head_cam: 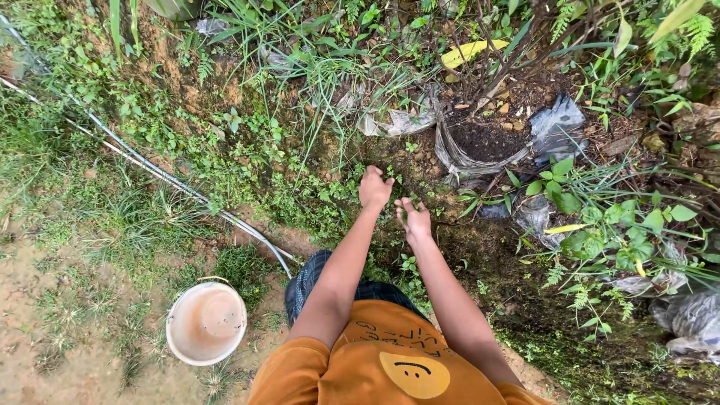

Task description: Picking herbs from a garden and placing them in a small bucket.

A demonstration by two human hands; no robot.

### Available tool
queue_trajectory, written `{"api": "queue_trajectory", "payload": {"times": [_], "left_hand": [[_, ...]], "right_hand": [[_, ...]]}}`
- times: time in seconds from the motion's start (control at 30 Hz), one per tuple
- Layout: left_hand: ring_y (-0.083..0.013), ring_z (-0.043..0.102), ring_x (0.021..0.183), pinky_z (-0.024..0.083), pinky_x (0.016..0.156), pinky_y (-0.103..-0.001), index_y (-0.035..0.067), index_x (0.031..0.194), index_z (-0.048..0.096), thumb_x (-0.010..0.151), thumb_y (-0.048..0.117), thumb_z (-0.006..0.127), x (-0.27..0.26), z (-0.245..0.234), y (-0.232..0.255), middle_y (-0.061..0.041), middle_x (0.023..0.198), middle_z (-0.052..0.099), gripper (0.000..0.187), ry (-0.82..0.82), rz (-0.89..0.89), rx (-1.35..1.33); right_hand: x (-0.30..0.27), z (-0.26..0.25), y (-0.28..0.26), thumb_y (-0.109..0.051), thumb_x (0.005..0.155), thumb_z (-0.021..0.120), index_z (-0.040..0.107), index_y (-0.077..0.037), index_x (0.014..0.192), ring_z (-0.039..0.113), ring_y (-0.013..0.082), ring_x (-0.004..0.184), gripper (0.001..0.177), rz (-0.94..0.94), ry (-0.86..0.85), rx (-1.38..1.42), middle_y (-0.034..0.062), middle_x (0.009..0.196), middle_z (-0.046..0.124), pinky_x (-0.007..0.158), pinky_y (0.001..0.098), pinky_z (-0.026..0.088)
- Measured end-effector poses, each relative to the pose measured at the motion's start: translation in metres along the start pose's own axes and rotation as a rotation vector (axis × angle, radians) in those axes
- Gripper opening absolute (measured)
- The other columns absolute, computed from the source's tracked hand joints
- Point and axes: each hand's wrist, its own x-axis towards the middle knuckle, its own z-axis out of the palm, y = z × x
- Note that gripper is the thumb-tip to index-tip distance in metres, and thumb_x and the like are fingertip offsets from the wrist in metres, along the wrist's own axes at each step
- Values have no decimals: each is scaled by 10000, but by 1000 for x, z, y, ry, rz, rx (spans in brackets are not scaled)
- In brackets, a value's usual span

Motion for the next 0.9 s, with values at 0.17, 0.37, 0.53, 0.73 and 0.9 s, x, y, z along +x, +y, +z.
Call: {"api": "queue_trajectory", "payload": {"times": [0.17,0.37,0.53,0.73,0.9], "left_hand": [[-331,745,930,585,857,-441,145,1077,703,889,320,738,20,20,-39,-134,1003,770,260,47,-42,-13],[-352,739,891,593,789,-476,266,1007,780,948,337,651,2,-16,-41,-121,962,761,159,86,-41,-17],[-353,738,862,595,746,-484,243,980,750,940,395,667,-15,-31,-39,-115,968,754,177,56,0,25],[-374,726,897,580,765,-505,224,982,728,965,387,638,-16,-30,-53,-141,993,753,187,37,105,122],[-364,730,933,581,807,-499,209,1090,705,980,328,575,-11,-51,-43,-160,1025,751,208,-36,29,103]], "right_hand": [[11,15,1,-94,1006,601,714,-24,1114,642,115,702,172,47,19,76,86,922,711,612,229,574],[70,37,40,-155,986,649,723,-27,993,612,120,646,147,60,-34,92,49,824,671,559,238,537],[108,55,48,-316,977,735,639,-66,863,577,113,598,290,82,-1,-75,14,741,628,508,245,476],[115,64,39,-259,936,761,658,-91,913,577,103,616,199,252,-65,127,-2,782,617,500,237,499],[176,55,82,-214,1025,545,628,-93,987,576,152,633,151,234,-22,295,36,793,603,504,286,497]]}}
